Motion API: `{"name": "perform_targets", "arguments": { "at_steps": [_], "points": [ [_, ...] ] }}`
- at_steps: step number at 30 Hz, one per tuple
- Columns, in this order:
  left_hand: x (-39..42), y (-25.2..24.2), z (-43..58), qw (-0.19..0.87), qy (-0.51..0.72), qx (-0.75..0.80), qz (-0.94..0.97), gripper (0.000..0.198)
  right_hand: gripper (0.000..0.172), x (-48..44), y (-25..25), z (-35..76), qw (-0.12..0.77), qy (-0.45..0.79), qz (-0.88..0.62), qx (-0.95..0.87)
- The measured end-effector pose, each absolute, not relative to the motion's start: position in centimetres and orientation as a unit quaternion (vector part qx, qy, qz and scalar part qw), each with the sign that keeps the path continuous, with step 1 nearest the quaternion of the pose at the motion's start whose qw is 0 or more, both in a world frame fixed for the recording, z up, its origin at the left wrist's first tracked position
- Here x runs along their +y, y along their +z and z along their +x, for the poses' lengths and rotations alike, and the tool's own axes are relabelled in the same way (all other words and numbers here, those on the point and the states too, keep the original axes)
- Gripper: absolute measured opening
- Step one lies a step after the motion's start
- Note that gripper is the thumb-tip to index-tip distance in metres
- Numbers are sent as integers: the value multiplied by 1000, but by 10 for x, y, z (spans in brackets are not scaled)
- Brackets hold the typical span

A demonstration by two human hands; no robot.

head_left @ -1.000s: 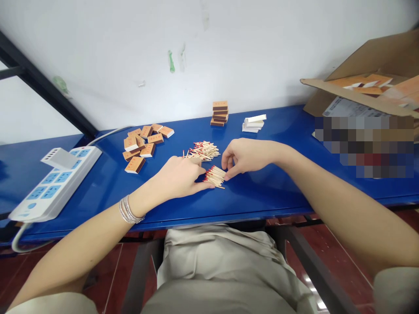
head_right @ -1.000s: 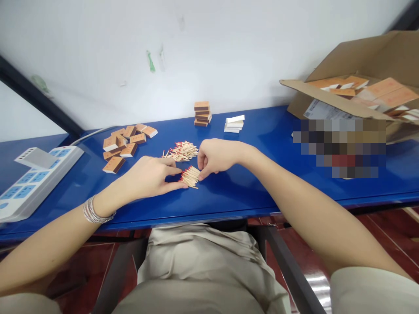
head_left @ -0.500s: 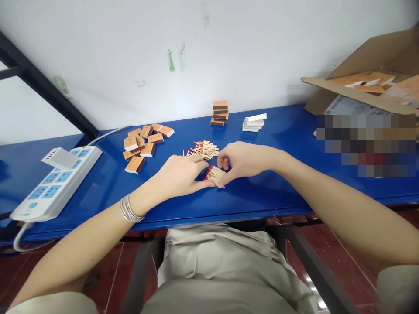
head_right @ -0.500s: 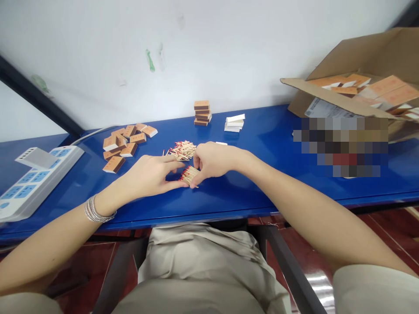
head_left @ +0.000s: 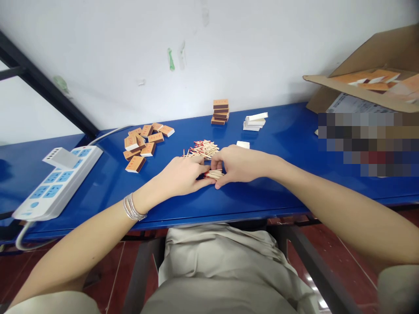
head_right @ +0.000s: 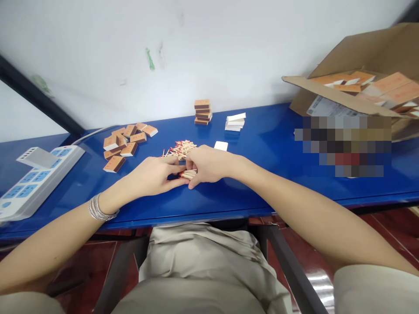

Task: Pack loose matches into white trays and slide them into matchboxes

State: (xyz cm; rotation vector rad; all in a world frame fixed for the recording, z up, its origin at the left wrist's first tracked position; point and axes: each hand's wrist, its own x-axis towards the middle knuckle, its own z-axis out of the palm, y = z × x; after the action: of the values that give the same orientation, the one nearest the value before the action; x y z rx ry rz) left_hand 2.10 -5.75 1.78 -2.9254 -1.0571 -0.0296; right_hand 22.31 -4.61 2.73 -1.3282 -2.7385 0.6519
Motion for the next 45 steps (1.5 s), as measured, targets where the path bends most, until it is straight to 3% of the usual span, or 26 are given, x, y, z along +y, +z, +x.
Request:
{"name": "perform_targets", "arguments": {
  "at_steps": [10, 16, 26, 33, 45],
  "points": [
    [-58, 14, 23, 25, -17, -345, -938, 42, 15, -44, 29, 225, 47, 223, -391, -892],
    [-58, 9, 24, 29, -34, -354, -934, 39, 17, -44, 29, 226, 57, 183, -396, -898],
    [-62, 10, 29, 25, -47, -372, -927, 33, 36, -35, 31, 241, 39, 208, -405, -890],
    [-60, 8, 28, 47, -44, -361, -931, 30, 15, -48, 29, 222, 26, 143, -403, -904],
    [-56, 13, 25, -27, -68, -375, -924, 21, 12, -53, 31, 218, 3, 102, -409, -907]
  ]
}}
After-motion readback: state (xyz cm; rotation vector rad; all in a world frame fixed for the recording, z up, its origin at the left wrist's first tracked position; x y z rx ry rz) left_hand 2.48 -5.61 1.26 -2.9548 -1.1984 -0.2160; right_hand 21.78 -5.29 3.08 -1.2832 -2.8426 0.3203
